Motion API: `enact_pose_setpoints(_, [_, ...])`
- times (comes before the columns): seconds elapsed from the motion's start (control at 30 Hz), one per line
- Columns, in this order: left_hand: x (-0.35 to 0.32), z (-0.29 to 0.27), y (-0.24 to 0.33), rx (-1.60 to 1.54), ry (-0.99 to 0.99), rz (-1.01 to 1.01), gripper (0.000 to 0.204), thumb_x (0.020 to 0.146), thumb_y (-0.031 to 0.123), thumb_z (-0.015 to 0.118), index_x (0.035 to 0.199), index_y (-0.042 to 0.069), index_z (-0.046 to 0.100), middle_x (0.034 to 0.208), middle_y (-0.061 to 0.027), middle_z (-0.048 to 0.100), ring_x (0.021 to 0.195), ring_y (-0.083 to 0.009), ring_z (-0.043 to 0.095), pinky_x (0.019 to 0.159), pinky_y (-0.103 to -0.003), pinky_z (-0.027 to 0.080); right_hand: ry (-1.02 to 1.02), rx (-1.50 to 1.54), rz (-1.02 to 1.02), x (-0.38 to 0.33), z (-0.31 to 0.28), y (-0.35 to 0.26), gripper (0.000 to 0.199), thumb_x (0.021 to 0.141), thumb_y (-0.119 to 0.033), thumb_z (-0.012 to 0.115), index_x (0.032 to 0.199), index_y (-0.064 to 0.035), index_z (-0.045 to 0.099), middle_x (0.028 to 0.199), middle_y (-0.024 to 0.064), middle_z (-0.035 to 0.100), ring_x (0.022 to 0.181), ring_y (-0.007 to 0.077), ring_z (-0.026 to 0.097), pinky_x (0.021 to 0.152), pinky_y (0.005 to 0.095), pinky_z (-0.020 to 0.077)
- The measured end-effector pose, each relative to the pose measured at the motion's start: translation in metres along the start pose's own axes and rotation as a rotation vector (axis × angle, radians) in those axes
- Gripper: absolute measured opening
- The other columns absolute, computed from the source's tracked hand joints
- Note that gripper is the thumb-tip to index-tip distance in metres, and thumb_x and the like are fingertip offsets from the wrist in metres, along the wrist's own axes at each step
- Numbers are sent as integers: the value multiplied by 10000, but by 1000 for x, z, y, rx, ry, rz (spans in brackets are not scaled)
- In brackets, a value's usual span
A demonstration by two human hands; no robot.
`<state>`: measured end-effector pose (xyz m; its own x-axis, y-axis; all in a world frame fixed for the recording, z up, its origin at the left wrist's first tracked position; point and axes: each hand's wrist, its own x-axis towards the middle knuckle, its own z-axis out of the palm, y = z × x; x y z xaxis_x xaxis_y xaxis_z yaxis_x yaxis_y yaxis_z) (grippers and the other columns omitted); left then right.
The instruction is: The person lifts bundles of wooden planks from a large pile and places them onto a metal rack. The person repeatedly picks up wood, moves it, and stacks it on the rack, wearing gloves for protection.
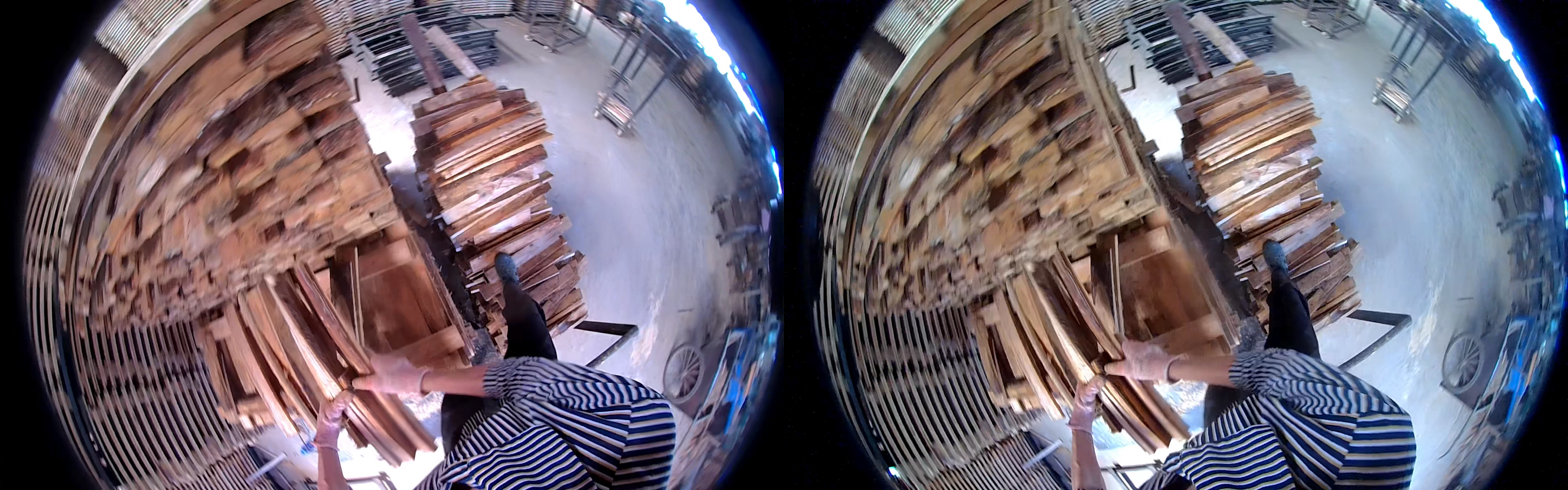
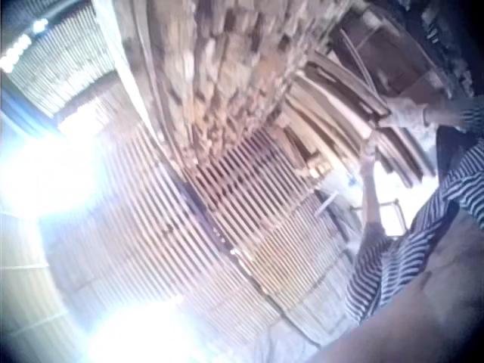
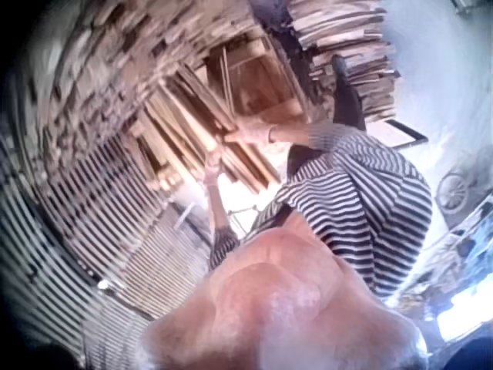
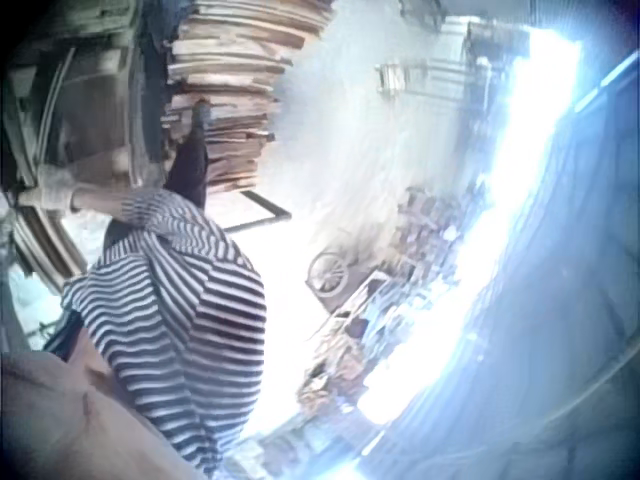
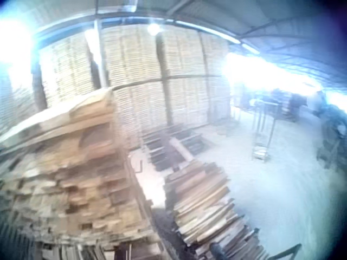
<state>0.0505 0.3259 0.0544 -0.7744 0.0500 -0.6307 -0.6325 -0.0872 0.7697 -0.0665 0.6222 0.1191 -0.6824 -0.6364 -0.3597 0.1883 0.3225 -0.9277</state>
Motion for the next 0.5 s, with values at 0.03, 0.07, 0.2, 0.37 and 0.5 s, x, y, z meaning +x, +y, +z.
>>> enact_pose_setpoints(0.03, [16, 12, 11, 89, 98, -4, 512, 1071, 277, 600, 1425, -76, 491, 1172, -192, 703, 1010, -202, 706, 892, -292, 600, 71, 53, 43, 19, 12, 22, 1046, 897, -603, 708, 1624, -36, 214, 1365, 311, 562, 1238, 375, 595, 1059, 427, 478])
enact_pose_setpoints(0.07, [36, 43, 28, 121, 147, 108, 571, 1032, 234, 654, 1481, -45, 437, 1265, -191, 649, 1086, -232, 671, 937, -316, 578, 150, 111, 109, 30, 11, 48, 1075, 899, -609, 696, 1641, -25, 182, 1418, 345, 539, 1296, 395, 581, 1097, 430, 460])
enact_pose_setpoints(0.2, [43, 153, 127, 148, 557, 455, 784, 971, 151, 735, 1612, 33, 299, 1538, -217, 463, 1275, -353, 587, 1085, -399, 492, 167, 441, 168, 45, 3, 46, 1064, 935, -517, 714, 1649, 13, 128, 1599, 286, 407, 1433, 369, 470, 1178, 403, 384])
enact_pose_setpoints(0.37, [94, 325, 178, 457, 375, 771, 695, 967, 142, 699, 1568, 0, 381, 1559, -247, 446, 1460, -381, 421, 1213, -468, 353, 379, 230, -246, 36, -98, 107, 672, 997, -252, 701, 1577, -82, 407, 1359, 152, 657, 1234, 229, 609, 1020, 352, 493])
enact_pose_setpoints(0.5, [218, 422, 205, 430, 135, 647, 808, 888, 191, 806, 1565, 9, 405, 1569, -215, 471, 1481, -350, 417, 1226, -411, 328, 496, 516, -13, 4, -220, 156, 819, 945, -439, 723, 1580, -48, 387, 1421, 173, 631, 1278, 261, 599, 1082, 371, 459])
